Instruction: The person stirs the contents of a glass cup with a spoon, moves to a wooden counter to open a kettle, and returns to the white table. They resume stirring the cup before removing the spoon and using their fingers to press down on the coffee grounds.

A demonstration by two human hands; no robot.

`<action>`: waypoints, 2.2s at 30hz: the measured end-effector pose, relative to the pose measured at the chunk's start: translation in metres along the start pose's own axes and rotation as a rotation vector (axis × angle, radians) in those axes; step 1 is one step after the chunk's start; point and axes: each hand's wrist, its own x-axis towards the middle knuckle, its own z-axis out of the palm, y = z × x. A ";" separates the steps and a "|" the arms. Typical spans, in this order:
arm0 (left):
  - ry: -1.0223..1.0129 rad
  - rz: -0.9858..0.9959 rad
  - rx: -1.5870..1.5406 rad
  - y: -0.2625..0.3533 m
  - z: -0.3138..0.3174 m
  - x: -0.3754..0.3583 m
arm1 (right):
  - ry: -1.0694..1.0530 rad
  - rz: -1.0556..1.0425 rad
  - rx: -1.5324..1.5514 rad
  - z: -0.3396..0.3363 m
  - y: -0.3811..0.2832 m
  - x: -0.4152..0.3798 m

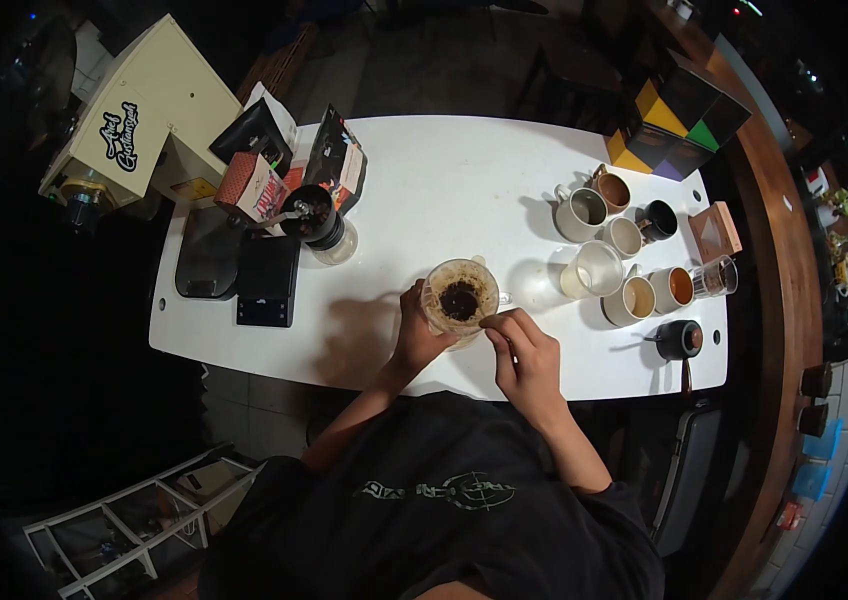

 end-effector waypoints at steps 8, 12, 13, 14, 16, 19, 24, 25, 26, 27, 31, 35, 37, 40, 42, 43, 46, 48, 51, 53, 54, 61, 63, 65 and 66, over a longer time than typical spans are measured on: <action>-0.002 0.048 0.079 -0.010 -0.001 -0.003 | -0.001 0.092 0.066 0.010 0.006 -0.007; -0.083 0.012 0.099 0.004 -0.004 0.004 | 0.029 0.164 0.168 0.004 0.002 -0.003; -0.062 -0.015 0.050 0.019 -0.005 0.005 | 0.037 0.171 0.169 0.003 0.003 -0.002; -0.039 -0.042 0.002 0.027 -0.006 0.006 | 0.039 0.171 0.167 0.002 0.004 -0.001; -0.020 0.021 -0.004 0.026 -0.009 0.003 | -0.014 0.238 0.208 0.000 0.005 0.001; -0.036 0.089 0.067 0.024 -0.018 -0.001 | -0.022 0.254 0.134 -0.005 0.004 0.002; -0.073 0.157 0.224 0.025 -0.026 -0.006 | -0.021 0.311 0.151 -0.011 0.004 0.001; -0.053 0.188 0.217 0.026 -0.028 -0.005 | -0.009 0.304 0.151 -0.011 0.005 0.000; -0.033 0.219 0.210 0.026 -0.030 -0.004 | -0.009 0.305 0.151 -0.011 0.008 0.000; -0.035 0.218 0.210 0.033 -0.032 -0.003 | -0.012 0.266 0.188 -0.011 0.010 -0.001; -0.006 0.143 0.055 0.058 -0.042 0.002 | -0.016 0.097 0.154 -0.015 0.005 -0.005; 0.019 0.162 0.086 0.064 -0.045 0.003 | -0.020 0.020 0.077 -0.019 0.002 -0.004; 0.031 0.184 0.091 0.069 -0.045 0.005 | 0.011 -0.023 0.079 -0.020 0.002 -0.005; 0.067 0.228 0.094 0.077 -0.043 0.004 | 0.017 0.097 0.296 -0.016 0.013 -0.008; 0.091 0.261 0.090 0.081 -0.042 0.006 | 0.058 0.122 0.283 -0.018 0.014 -0.012; 0.114 0.285 0.107 0.083 -0.041 0.005 | 0.150 0.191 0.429 -0.018 0.016 -0.015; 0.160 0.316 0.102 0.089 -0.041 0.003 | 0.330 0.338 0.715 -0.019 0.017 -0.016; 0.178 0.322 0.071 0.091 -0.041 0.003 | 0.352 0.392 0.766 -0.019 0.023 -0.019; 0.183 0.323 0.079 0.093 -0.042 0.002 | 0.357 0.423 0.831 -0.021 0.026 -0.021; 0.193 0.315 0.080 0.094 -0.044 0.001 | 0.365 0.437 0.843 -0.023 0.027 -0.021; 0.190 0.316 0.076 0.095 -0.044 0.001 | 0.372 0.447 0.858 -0.024 0.027 -0.020; 0.253 0.336 0.049 0.103 -0.042 -0.004 | 0.432 0.477 0.948 -0.049 0.020 -0.018; 0.265 0.346 0.020 0.108 -0.039 -0.007 | 0.488 0.442 0.907 -0.058 0.019 -0.021; 0.256 0.379 0.030 0.114 -0.038 -0.008 | 0.542 0.433 0.863 -0.067 0.024 -0.028; 0.264 0.414 0.044 0.118 -0.037 -0.007 | 0.581 0.415 0.824 -0.073 0.028 -0.030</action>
